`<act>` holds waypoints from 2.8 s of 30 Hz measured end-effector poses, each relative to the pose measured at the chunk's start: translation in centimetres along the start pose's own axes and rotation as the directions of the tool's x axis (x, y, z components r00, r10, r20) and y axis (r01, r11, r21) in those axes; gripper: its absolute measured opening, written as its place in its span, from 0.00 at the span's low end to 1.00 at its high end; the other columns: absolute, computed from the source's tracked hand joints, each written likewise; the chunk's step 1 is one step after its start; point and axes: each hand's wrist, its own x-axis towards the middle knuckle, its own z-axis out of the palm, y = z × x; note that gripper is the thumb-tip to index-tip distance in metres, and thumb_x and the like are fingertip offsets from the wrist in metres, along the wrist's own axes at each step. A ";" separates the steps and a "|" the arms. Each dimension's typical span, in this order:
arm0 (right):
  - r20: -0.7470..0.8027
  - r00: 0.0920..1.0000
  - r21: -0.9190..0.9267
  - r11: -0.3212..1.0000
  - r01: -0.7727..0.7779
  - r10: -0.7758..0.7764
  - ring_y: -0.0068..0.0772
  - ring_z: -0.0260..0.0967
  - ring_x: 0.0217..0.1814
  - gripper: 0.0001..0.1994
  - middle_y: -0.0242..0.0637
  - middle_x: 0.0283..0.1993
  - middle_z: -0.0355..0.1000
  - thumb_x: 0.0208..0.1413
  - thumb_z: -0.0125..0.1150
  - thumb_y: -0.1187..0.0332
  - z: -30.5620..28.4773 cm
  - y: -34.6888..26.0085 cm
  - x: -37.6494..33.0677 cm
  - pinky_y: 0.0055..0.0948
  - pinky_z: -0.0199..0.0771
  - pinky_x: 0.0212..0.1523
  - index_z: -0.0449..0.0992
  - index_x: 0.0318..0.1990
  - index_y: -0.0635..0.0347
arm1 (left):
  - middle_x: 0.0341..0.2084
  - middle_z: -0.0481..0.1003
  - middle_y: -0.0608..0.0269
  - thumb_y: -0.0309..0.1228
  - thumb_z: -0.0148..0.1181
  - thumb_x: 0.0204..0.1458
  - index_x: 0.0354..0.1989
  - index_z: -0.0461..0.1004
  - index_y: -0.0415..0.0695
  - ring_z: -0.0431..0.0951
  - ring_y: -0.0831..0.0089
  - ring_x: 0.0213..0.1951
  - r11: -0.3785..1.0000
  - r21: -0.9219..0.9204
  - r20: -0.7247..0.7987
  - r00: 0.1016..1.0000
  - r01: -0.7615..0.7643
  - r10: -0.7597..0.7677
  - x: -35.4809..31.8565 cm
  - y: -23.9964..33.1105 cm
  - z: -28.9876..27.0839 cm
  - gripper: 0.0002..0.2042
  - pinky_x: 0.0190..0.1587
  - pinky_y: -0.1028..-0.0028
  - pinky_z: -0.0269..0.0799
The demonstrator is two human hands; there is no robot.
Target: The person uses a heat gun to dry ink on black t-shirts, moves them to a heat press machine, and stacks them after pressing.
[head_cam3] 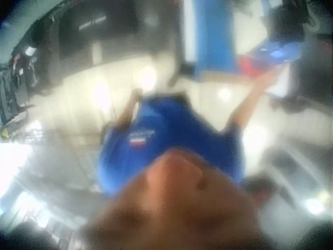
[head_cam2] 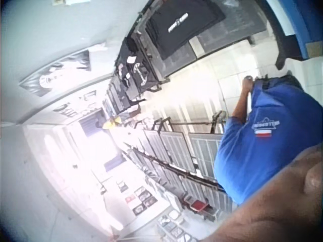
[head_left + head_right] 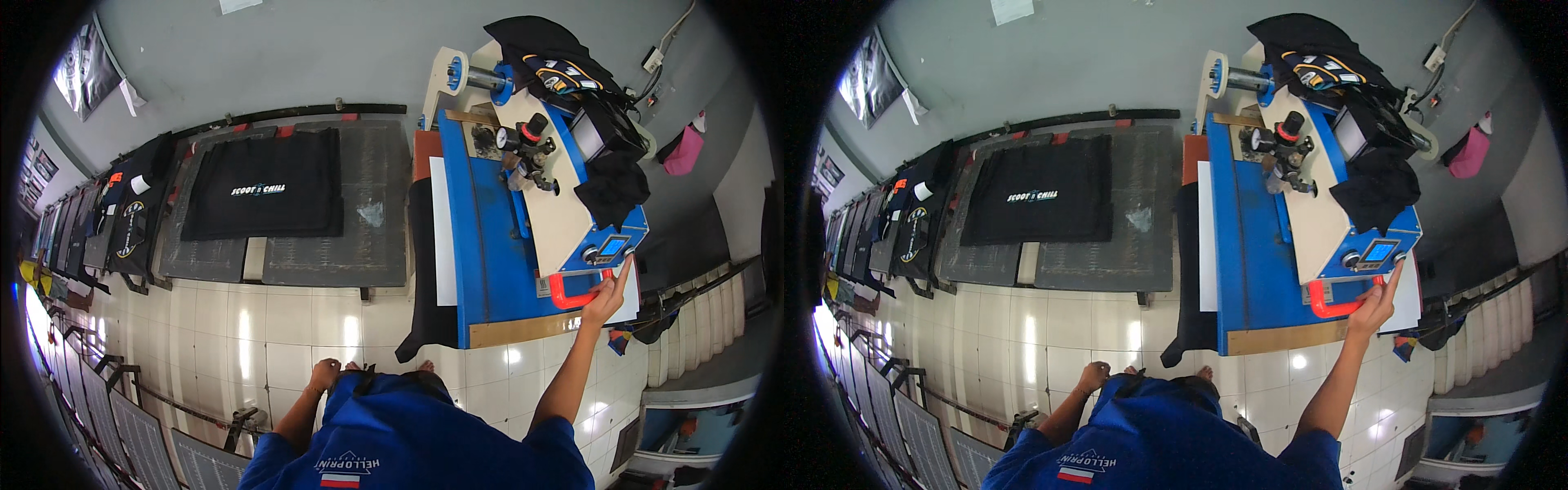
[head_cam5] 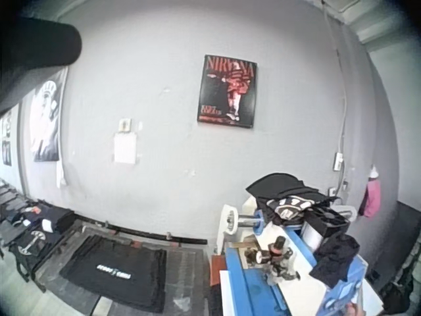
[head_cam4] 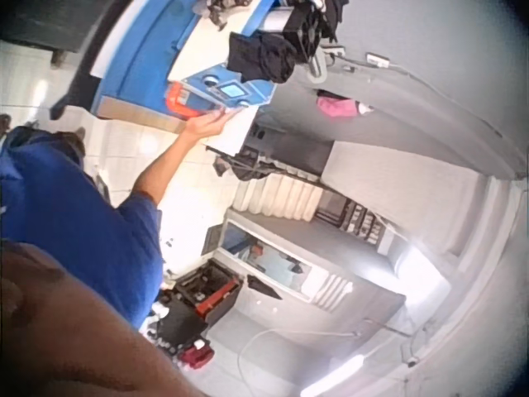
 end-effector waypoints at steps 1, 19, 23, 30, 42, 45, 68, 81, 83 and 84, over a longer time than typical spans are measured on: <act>0.004 1.000 -0.003 1.000 0.013 -0.013 0.23 0.58 0.14 0.31 0.32 0.12 0.59 0.54 0.37 0.69 -0.5 -0.1 -0.1 0.25 0.59 0.20 0.56 0.68 0.62 | 0.31 0.78 0.48 0.38 0.55 0.49 0.36 0.78 0.43 0.79 0.50 0.36 1.000 -0.019 0.000 1.000 0.004 -0.004 -0.7 -0.1 0.7 0.13 0.41 0.60 0.75; -0.042 0.994 0.015 0.995 -0.099 0.099 0.30 0.68 0.40 0.25 0.41 0.35 0.73 0.63 0.46 0.70 -2.8 -1.2 -1.4 0.32 0.66 0.45 0.55 0.67 0.60 | 0.27 0.79 0.52 0.35 0.50 0.53 0.32 0.75 0.42 0.81 0.59 0.30 0.930 -0.228 0.146 0.954 0.288 -0.260 -7.7 -9.5 6.1 0.11 0.37 0.62 0.76; -0.174 0.980 0.161 0.985 -0.068 0.096 0.29 0.66 0.39 0.21 0.36 0.35 0.70 0.64 0.46 0.68 -1.3 -4.7 -6.2 0.30 0.65 0.45 0.60 0.62 0.64 | 0.27 0.79 0.54 0.37 0.51 0.54 0.35 0.77 0.42 0.80 0.63 0.26 0.653 -0.460 0.274 0.796 0.602 -0.541 -9.8 -7.2 7.3 0.12 0.28 0.65 0.76; 0.923 0.371 0.259 0.879 -0.399 -0.104 0.31 0.73 0.35 0.15 0.40 0.36 0.75 0.57 0.57 0.65 6.2 -18.4 -24.7 0.32 0.73 0.37 0.72 0.48 0.64 | 0.27 0.79 0.55 0.42 0.52 0.54 0.33 0.78 0.38 0.79 0.66 0.25 0.825 -0.345 0.192 0.894 0.448 -0.406 -16.2 -12.0 5.3 0.17 0.26 0.68 0.76; 0.890 -0.336 -0.191 0.920 0.342 0.309 0.47 0.75 0.42 0.24 0.46 0.40 0.77 0.55 0.54 0.46 19.1 -6.8 -43.7 0.43 0.74 0.44 0.79 0.44 0.57 | 0.25 0.79 0.57 0.43 0.49 0.56 0.33 0.77 0.36 0.79 0.69 0.24 0.446 -0.679 0.228 0.745 0.583 -0.628 -14.5 -21.2 -5.3 0.20 0.26 0.68 0.76; 0.784 -0.537 -0.379 0.925 -0.014 0.312 0.44 0.76 0.40 0.16 0.44 0.39 0.79 0.55 0.55 0.58 24.7 -10.8 -45.3 0.36 0.74 0.46 0.80 0.46 0.54 | 0.27 0.80 0.58 0.43 0.50 0.56 0.35 0.78 0.36 0.79 0.70 0.23 0.374 -0.737 0.204 0.713 0.562 -0.671 -15.3 -24.2 -8.6 0.19 0.27 0.70 0.75; 0.032 -0.770 0.813 0.465 -0.351 -0.637 0.36 0.74 0.46 0.21 0.45 0.43 0.76 0.60 0.56 0.58 65.4 -113.4 -70.7 0.32 0.71 0.48 0.71 0.55 0.61 | 0.35 0.79 0.49 0.46 0.47 0.56 0.42 0.76 0.36 0.80 0.58 0.36 -0.487 -0.870 0.491 0.192 0.072 -0.849 -30.9 -50.4 -22.8 0.23 0.39 0.60 0.75; 0.269 -0.800 0.371 0.825 -0.427 -0.536 0.27 0.71 0.45 0.21 0.38 0.45 0.74 0.60 0.56 0.61 81.2 -139.9 -86.4 0.28 0.71 0.45 0.68 0.58 0.62 | 0.32 0.78 0.55 0.40 0.50 0.58 0.46 0.71 0.37 0.78 0.70 0.28 -0.023 -0.979 0.016 0.034 -0.205 -0.999 -43.8 -108.0 -70.2 0.18 0.29 0.69 0.73; 0.315 -0.736 0.276 0.800 -0.533 -0.599 0.26 0.69 0.49 0.25 0.39 0.50 0.72 0.60 0.57 0.60 85.5 -144.7 -90.0 0.28 0.70 0.46 0.63 0.61 0.62 | 0.34 0.78 0.56 0.39 0.49 0.59 0.47 0.71 0.39 0.78 0.70 0.29 -0.011 -0.964 -0.009 0.072 -0.265 -0.997 -43.5 -112.5 -76.8 0.17 0.31 0.69 0.74; 0.386 -0.695 0.231 0.793 -0.564 -0.607 0.27 0.70 0.48 0.27 0.40 0.51 0.71 0.59 0.58 0.59 87.2 -147.6 -91.9 0.28 0.70 0.45 0.62 0.61 0.64 | 0.35 0.78 0.57 0.39 0.48 0.60 0.48 0.71 0.40 0.78 0.69 0.30 -0.017 -0.959 -0.010 0.092 -0.284 -0.996 -43.5 -114.3 -80.0 0.16 0.32 0.69 0.74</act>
